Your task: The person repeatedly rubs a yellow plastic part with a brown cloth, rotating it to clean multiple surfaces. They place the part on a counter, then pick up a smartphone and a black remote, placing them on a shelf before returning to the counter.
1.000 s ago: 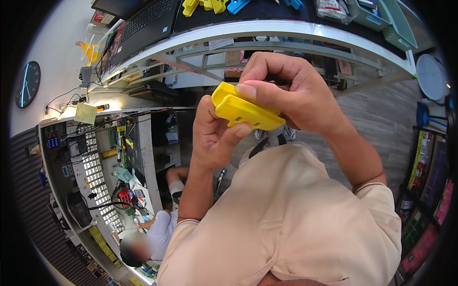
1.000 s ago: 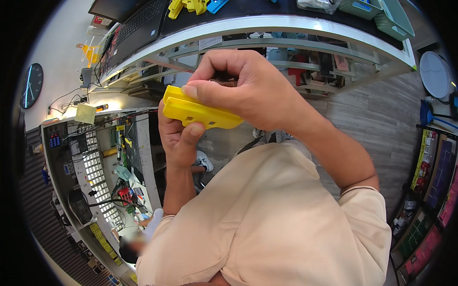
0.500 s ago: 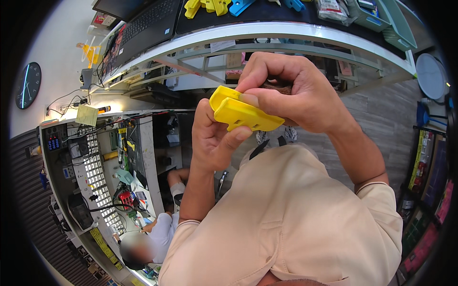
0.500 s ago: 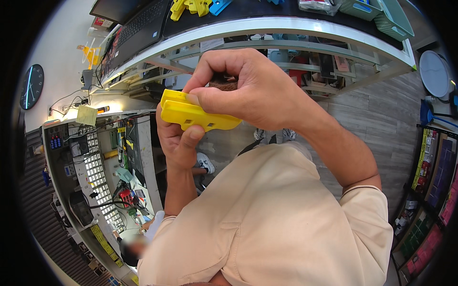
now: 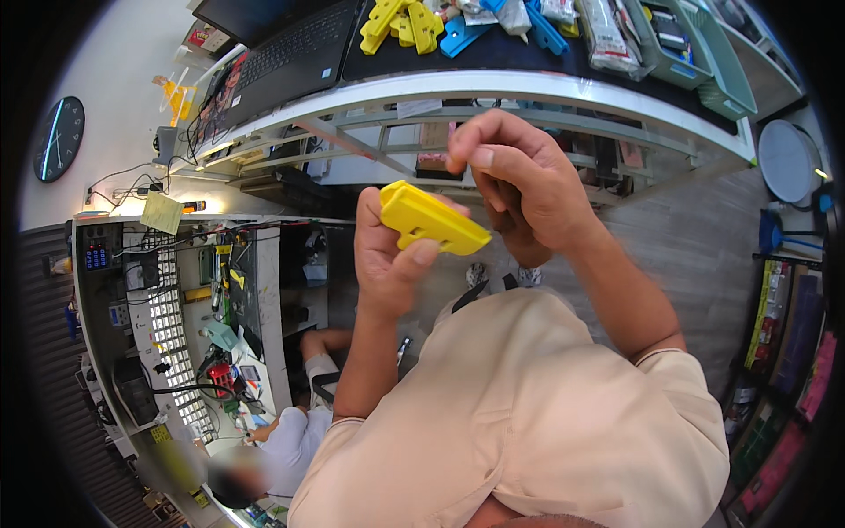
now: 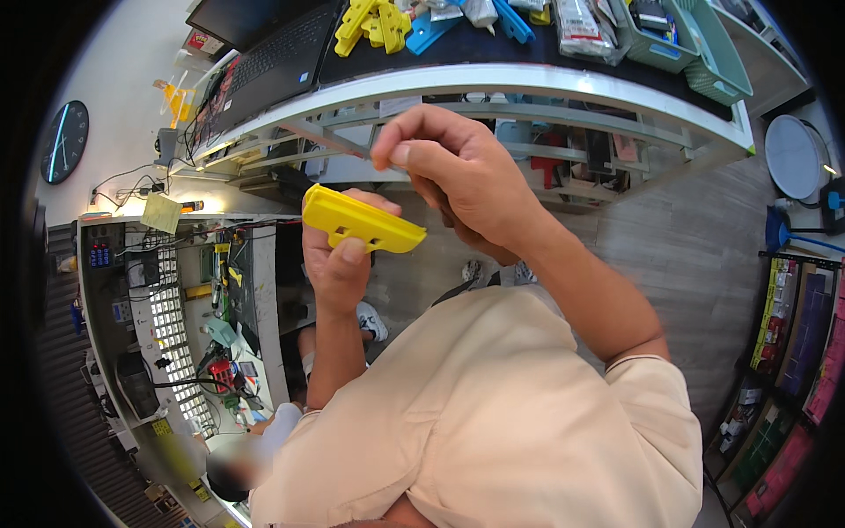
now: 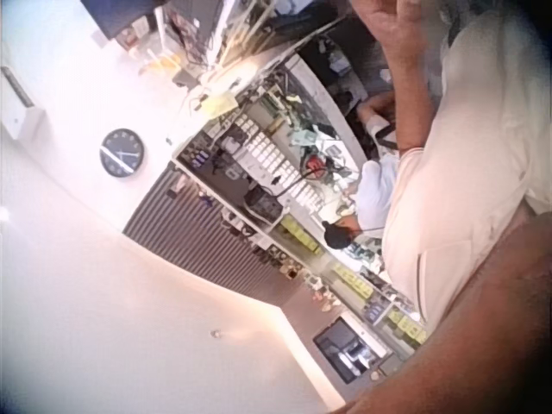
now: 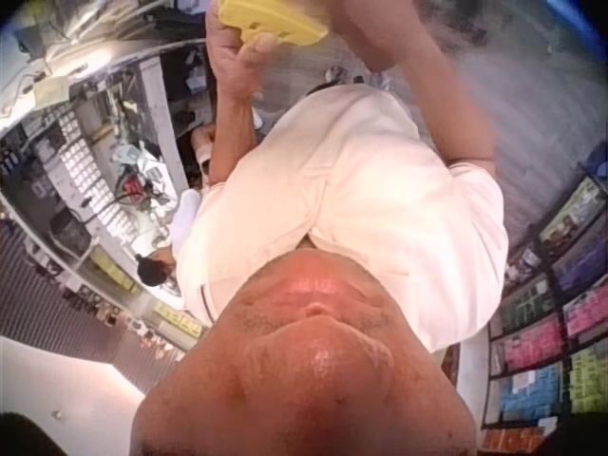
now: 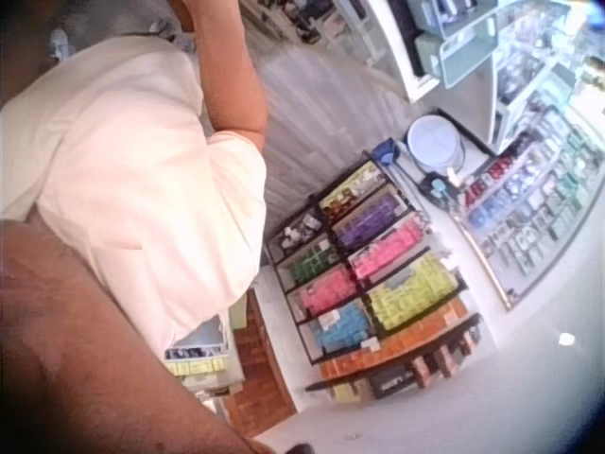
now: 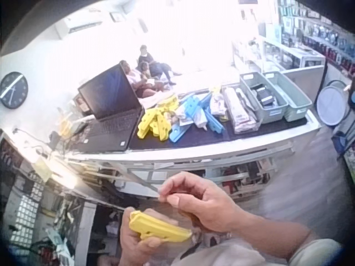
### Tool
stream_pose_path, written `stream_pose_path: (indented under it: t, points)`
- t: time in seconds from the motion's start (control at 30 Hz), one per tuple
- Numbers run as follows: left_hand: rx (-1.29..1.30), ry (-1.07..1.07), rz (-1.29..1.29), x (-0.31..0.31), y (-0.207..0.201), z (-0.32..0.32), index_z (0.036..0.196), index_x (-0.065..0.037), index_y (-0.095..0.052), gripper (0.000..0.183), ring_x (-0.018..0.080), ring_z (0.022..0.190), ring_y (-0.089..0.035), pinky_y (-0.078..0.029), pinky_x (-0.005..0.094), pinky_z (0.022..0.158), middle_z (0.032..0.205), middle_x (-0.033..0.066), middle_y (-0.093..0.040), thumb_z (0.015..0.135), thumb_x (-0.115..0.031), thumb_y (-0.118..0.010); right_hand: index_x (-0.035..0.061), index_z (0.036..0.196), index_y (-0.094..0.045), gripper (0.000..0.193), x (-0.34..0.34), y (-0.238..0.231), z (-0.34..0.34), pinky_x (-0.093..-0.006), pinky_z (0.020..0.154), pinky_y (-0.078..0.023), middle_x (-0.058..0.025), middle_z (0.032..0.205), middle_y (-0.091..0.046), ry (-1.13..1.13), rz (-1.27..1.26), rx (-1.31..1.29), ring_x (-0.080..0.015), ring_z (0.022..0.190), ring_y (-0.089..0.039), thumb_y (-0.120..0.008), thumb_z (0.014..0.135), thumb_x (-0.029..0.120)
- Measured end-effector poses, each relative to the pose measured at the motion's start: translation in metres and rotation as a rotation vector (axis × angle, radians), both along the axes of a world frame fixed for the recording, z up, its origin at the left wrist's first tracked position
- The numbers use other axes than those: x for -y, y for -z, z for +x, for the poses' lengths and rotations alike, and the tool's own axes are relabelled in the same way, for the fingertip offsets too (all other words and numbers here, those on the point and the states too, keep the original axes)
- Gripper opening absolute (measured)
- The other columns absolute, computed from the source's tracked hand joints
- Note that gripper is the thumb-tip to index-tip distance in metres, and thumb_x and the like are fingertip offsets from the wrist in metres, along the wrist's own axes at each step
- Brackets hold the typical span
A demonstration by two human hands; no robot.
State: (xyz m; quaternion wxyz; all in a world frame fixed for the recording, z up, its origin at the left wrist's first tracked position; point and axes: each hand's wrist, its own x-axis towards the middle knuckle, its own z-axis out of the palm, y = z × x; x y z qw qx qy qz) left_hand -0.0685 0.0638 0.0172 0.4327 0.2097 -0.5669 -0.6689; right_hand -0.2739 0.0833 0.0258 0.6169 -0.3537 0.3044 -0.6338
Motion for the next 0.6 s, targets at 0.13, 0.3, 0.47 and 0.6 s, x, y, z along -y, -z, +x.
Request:
stream_pose_path:
  t: [0.13, 0.3, 0.47, 0.6]
  points:
    - [-0.076, -0.094, 0.022, 0.010, 0.010, 0.023, 0.129, -0.005, -0.045, 0.049, 0.0284, 0.113, -0.067, -0.053, 0.0421, 0.100, 0.118, 0.0210, -0.067, 0.093, -0.025, -0.073, 0.0052, 0.100, -0.073, 0.035, 0.002, -0.003, -0.005, -0.0185, 0.047, -0.034, -0.0013, 0.081, -0.069, -0.036, -0.063, -0.078, -0.0018, 0.055, -0.045, -0.063, 0.105, 0.039]
    - [-0.090, -0.147, 0.073, 0.012, 0.013, 0.039, 0.136, -0.005, -0.043, 0.053, 0.0282, 0.114, -0.067, -0.051, 0.0423, 0.103, 0.119, 0.0189, -0.066, 0.095, -0.024, -0.070, 0.0032, 0.099, -0.077, 0.032, 0.000, -0.009, 0.008, -0.0169, 0.047, -0.031, -0.0005, 0.078, -0.069, -0.064, 0.042, -0.023, -0.0007, 0.053, -0.045, -0.065, 0.105, 0.032]
    - [-0.105, -0.171, 0.070, 0.024, 0.004, 0.040, 0.144, -0.004, -0.039, 0.056, 0.0278, 0.113, -0.067, -0.053, 0.0408, 0.102, 0.123, 0.0172, -0.063, 0.100, -0.026, -0.066, 0.0022, 0.110, -0.072, 0.024, 0.008, -0.016, 0.030, -0.0172, 0.054, -0.035, 0.0021, 0.081, -0.062, 0.022, 0.057, -0.136, -0.0014, 0.064, -0.046, -0.065, 0.104, 0.024]
    - [-0.260, -0.075, 0.296, 0.038, -0.007, 0.037, 0.147, -0.008, -0.035, 0.049, 0.0268, 0.113, -0.067, -0.052, 0.0437, 0.104, 0.128, 0.0178, -0.060, 0.105, -0.018, -0.058, -0.0010, 0.130, -0.059, 0.038, 0.019, -0.022, 0.042, -0.0188, 0.077, -0.040, -0.0017, 0.104, -0.060, 0.034, -0.040, 0.176, -0.0060, 0.089, -0.051, -0.057, 0.093, 0.005]
